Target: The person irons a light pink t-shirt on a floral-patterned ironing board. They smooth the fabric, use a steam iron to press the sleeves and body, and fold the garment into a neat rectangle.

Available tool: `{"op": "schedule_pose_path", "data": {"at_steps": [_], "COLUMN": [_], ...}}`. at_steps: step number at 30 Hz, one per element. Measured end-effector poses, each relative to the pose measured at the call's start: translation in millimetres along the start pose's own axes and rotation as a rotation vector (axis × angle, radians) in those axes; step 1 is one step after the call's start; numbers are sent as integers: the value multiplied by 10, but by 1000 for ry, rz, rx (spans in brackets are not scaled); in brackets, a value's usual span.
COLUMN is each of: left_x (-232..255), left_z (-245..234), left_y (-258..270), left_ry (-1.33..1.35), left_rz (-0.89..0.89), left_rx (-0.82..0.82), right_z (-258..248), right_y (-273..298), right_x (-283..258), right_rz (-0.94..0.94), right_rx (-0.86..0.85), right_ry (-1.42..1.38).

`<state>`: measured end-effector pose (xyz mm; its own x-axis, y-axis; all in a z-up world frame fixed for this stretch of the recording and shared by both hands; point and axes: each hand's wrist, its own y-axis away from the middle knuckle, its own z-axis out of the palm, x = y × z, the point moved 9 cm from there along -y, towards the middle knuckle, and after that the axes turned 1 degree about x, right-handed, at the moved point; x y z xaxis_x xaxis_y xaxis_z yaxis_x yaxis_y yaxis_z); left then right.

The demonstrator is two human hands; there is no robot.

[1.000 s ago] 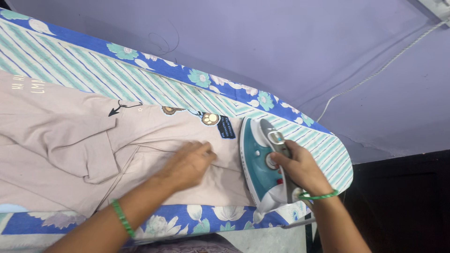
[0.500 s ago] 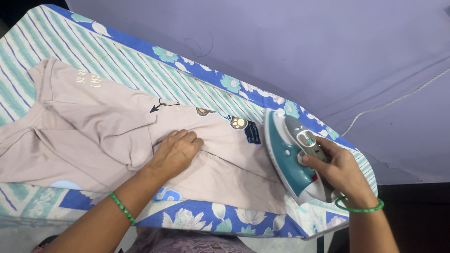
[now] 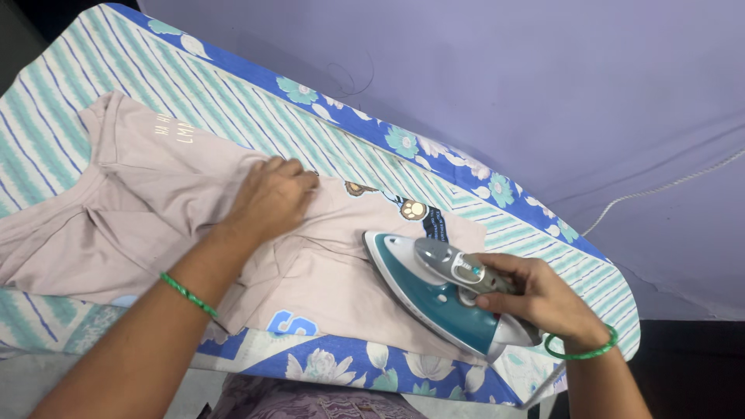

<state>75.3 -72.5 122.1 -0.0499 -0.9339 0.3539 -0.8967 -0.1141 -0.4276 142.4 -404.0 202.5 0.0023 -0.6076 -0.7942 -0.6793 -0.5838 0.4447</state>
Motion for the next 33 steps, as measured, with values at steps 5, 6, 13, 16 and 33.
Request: {"op": "schedule_pose_path", "data": {"at_steps": [5,6,13,16,33], "left_x": [-292,-331,-769,-833,-1047], "left_z": [-46,-44,-156,-173,-81], "left_y": [75,83,133,157,176], "left_ry": [37,75,493,577,662], "left_rz": [-121,-137,-383,-467,-479], "left_rx": [-50,-33,181,215,366], "right_z": [43,122,802,932,1138], "right_y": [-183,-254,-673,-863,-937], "right_x": [-254,-321,-875,-1046,-1229], "right_rz": [81,80,-105,-157,-270], "right_rx": [87,71,-57,-82,-135], "right_ry": [182,215,353,356,471]}}
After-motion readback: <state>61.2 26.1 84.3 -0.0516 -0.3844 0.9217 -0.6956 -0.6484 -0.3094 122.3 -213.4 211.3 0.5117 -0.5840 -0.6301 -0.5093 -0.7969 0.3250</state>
